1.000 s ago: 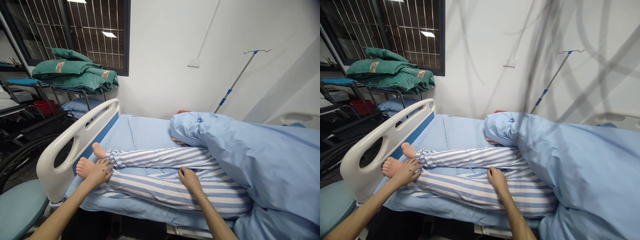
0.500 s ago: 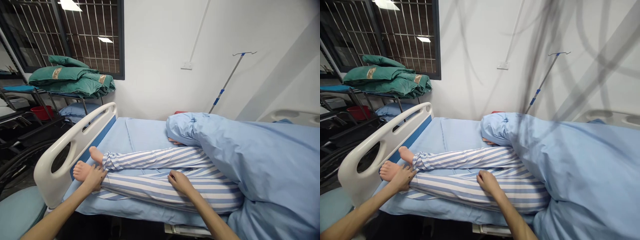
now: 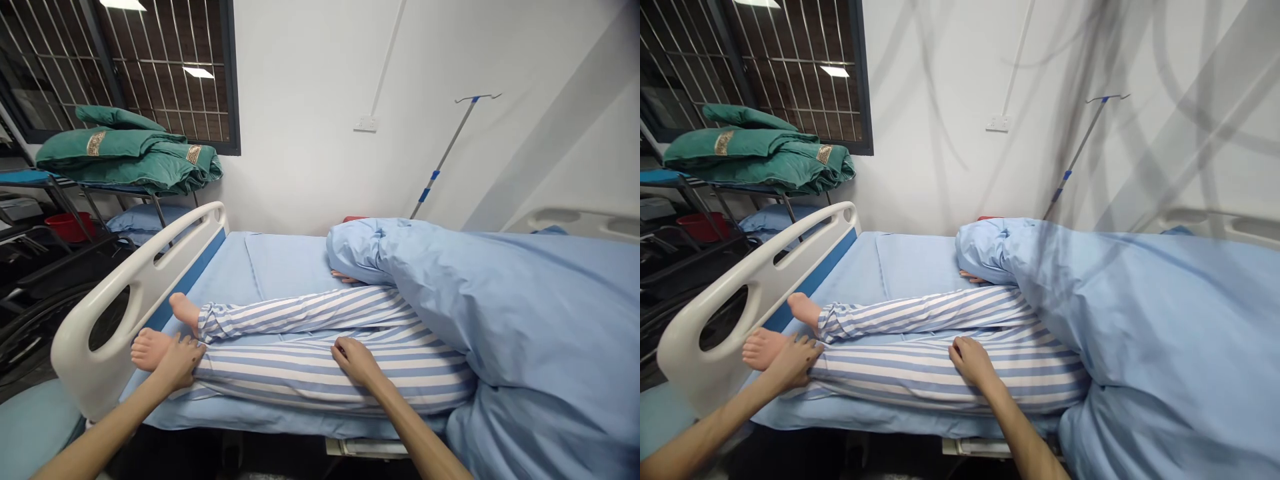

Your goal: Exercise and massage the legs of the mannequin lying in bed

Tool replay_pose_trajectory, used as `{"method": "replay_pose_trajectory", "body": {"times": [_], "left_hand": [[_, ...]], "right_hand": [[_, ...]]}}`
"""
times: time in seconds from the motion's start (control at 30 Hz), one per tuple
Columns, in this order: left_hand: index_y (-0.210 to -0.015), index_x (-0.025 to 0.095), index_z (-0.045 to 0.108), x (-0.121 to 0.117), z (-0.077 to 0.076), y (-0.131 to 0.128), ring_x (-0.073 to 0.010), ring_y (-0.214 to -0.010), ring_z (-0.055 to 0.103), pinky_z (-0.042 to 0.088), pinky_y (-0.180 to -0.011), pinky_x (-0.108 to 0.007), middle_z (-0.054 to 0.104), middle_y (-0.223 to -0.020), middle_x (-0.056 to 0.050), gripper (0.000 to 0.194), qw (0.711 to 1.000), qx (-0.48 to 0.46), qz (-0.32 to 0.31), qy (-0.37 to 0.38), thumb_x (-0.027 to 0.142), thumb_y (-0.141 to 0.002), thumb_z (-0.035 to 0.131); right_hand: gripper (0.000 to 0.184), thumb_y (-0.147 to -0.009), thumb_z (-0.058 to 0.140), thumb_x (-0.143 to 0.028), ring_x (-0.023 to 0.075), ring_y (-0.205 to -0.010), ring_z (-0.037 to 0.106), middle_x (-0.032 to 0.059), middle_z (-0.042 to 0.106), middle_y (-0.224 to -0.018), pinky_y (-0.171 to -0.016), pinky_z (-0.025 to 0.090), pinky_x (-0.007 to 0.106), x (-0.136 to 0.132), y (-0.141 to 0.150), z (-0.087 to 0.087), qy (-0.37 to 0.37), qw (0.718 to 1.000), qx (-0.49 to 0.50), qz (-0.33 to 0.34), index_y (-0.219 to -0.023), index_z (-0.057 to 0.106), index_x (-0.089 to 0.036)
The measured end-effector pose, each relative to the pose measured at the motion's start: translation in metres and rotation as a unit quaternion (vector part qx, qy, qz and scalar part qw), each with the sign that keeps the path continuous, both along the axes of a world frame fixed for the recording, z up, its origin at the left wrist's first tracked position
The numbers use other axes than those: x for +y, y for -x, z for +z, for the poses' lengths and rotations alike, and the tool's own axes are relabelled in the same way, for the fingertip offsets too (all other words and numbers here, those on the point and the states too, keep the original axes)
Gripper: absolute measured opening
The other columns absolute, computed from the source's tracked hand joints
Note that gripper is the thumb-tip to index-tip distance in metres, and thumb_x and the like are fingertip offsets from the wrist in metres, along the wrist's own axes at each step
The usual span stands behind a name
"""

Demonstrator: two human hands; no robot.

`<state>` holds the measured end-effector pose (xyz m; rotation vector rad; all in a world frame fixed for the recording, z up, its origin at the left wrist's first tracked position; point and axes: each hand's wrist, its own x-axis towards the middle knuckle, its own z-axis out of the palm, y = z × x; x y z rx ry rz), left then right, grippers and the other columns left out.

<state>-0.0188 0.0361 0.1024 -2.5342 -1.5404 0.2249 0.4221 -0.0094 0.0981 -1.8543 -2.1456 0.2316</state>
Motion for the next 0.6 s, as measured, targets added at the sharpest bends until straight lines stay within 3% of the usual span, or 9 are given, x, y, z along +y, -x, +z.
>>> {"method": "replay_pose_trajectory", "body": {"times": [0.13,0.33,0.47,0.6], "left_hand": [[-0.103,0.015,0.06,-0.005,-0.013,0.003,-0.0318,-0.092,0.052,0.03,-0.086,-0.046,0.062,-0.098,-0.017,0.05,1.0,0.017,-0.014,-0.011,0.015,-0.054,0.053],[-0.104,0.022,0.061,0.004,0.009,0.014,-0.0289,-0.089,0.054,0.034,-0.081,-0.04,0.063,-0.095,-0.011,0.044,0.998,-0.016,-0.035,0.045,0.033,-0.061,0.06],[-0.09,0.022,0.066,0.012,0.022,0.018,-0.0281,-0.086,0.057,0.031,-0.086,-0.044,0.067,-0.088,-0.01,0.043,0.997,-0.043,0.024,0.051,0.055,-0.075,0.043],[-0.095,0.022,0.065,0.02,0.018,0.02,-0.0264,-0.082,0.059,0.032,-0.083,-0.043,0.067,-0.089,-0.011,0.041,0.996,-0.067,0.057,0.025,0.045,-0.083,0.033]], "right_hand": [[0.026,-0.087,0.035,-0.028,0.0154,-0.072,0.052,0.0042,0.061,-0.075,-0.064,0.029,0.024,-0.001,0.002,-0.007,-0.014,1.0,-0.023,-0.011,-0.071,0.054,-0.018],[0.025,-0.087,0.037,-0.028,0.0151,-0.073,0.053,0.0043,0.062,-0.075,-0.064,0.029,0.024,-0.002,0.003,-0.007,-0.029,0.999,-0.023,-0.02,-0.073,0.055,-0.018],[0.025,-0.086,0.036,-0.027,0.0151,-0.072,0.053,0.0046,0.062,-0.075,-0.063,0.029,0.024,-0.003,0.004,-0.006,-0.022,0.999,-0.024,-0.023,-0.071,0.054,-0.018],[0.025,-0.086,0.036,-0.027,0.015,-0.071,0.053,0.0044,0.061,-0.074,-0.062,0.029,0.024,-0.004,0.005,-0.005,-0.026,0.999,-0.03,-0.028,-0.07,0.053,-0.018]]}}
